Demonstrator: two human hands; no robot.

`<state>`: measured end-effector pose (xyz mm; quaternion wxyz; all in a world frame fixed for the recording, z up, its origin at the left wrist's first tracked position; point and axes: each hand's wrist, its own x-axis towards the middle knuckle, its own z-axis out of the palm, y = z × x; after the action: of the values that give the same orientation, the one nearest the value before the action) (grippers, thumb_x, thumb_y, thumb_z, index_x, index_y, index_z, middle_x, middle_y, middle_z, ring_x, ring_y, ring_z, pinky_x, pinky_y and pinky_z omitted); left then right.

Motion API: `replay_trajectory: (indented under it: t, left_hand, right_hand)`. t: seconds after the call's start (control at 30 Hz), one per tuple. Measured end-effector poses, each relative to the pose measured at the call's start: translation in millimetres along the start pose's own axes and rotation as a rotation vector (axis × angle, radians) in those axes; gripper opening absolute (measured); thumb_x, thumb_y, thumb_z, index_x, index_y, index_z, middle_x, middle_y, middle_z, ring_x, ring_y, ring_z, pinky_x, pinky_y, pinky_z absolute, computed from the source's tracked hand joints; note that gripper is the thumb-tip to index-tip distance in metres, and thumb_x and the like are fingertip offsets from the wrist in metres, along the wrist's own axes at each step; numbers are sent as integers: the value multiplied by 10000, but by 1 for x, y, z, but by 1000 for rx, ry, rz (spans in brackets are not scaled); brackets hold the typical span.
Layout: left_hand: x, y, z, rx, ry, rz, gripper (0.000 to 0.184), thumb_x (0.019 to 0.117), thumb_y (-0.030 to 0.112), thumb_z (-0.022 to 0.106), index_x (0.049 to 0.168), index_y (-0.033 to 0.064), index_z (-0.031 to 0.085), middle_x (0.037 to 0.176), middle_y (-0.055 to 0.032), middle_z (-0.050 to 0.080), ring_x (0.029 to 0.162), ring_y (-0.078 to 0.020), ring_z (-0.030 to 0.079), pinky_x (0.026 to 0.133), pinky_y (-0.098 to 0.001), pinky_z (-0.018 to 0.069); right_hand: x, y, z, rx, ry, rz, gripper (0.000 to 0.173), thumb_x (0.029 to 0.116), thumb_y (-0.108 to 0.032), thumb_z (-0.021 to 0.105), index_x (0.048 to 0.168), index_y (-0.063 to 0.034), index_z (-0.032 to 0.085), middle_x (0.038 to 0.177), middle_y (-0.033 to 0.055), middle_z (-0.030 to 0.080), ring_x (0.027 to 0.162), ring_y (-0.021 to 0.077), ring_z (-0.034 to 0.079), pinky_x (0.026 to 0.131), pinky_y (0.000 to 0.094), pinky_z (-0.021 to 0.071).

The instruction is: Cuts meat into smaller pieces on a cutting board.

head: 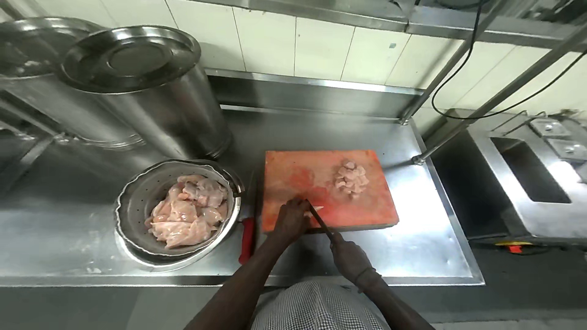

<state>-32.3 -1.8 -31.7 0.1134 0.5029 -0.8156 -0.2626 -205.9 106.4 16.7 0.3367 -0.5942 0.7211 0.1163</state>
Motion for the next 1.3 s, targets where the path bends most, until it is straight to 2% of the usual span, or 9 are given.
replay_trajectory:
  t: [0.13,0.27,0.43,0.53,0.7,0.87,1.1,1.2,1.3]
  left_hand:
    - [3,0,-1,11,-4,-4,220,936,189,696,1123,77,730,1214,-129,689,1177,-327,636,966,-545,522]
    - [3,1,-2,0,27,-22,186,967,206,662,1071,72,739,1155,-129,708,1146,-322,654,946,-541,528]
    - [-2,1,10,-60,152,-68,196,953,186,688,1063,36,750,1104,-171,712,1081,-348,673,972,-522,531]
    - [-4,-2,11,-73,175,-67,192,959,169,691,1049,4,731,1104,-195,698,1082,-366,664,981,-511,527]
    - [-25,-13,6,-215,180,-36,513,882,226,812,1310,0,641,1338,-226,622,1273,-377,588,1088,-503,485]
    - [-32,-19,6,-224,209,-26,309,884,130,790,1140,-8,687,1196,-205,659,1162,-368,627,1014,-513,523]
    - [-20,-19,7,-138,139,-7,225,910,133,738,1117,45,730,1134,-162,686,1107,-338,646,997,-506,521]
    - [-17,-20,6,-123,131,-3,188,920,150,724,1072,40,739,1148,-168,697,1132,-336,651,1032,-511,509]
    - [-17,-18,5,-118,175,-22,145,933,141,722,1027,32,742,1123,-167,702,1101,-334,665,1007,-506,528]
  right_hand:
    - [24,-23,-2,-59,48,-14,365,1089,-253,406,1403,-83,479,1135,186,689,1054,370,697,870,536,562]
    - [42,-42,-6,-55,73,-9,335,1057,-188,455,1370,-71,469,1105,191,696,1040,377,707,851,549,567]
    - [18,-5,23,-24,29,20,408,1102,-293,378,1453,-93,437,1107,194,693,1031,376,701,864,535,560]
    - [-3,22,43,-34,-31,74,406,1107,-300,346,1444,-87,425,1135,204,688,1079,386,690,904,544,548]
    - [-18,30,26,-25,-40,34,384,1116,-292,328,1391,-72,482,1087,210,691,1059,398,687,900,553,536]
    - [-15,3,8,7,-8,5,354,1119,-315,346,1359,-101,494,1025,183,691,1005,371,698,869,526,547]
    - [3,-22,4,-39,-36,-16,369,1109,-289,351,1410,-112,469,1081,184,694,1042,376,694,882,535,547]
    - [27,-42,4,-24,4,-61,378,1086,-242,418,1419,-72,481,1160,199,680,1070,384,689,887,550,555]
    - [41,-53,4,-19,33,-90,400,1066,-200,460,1444,-68,452,1121,211,693,1047,397,698,871,560,558]
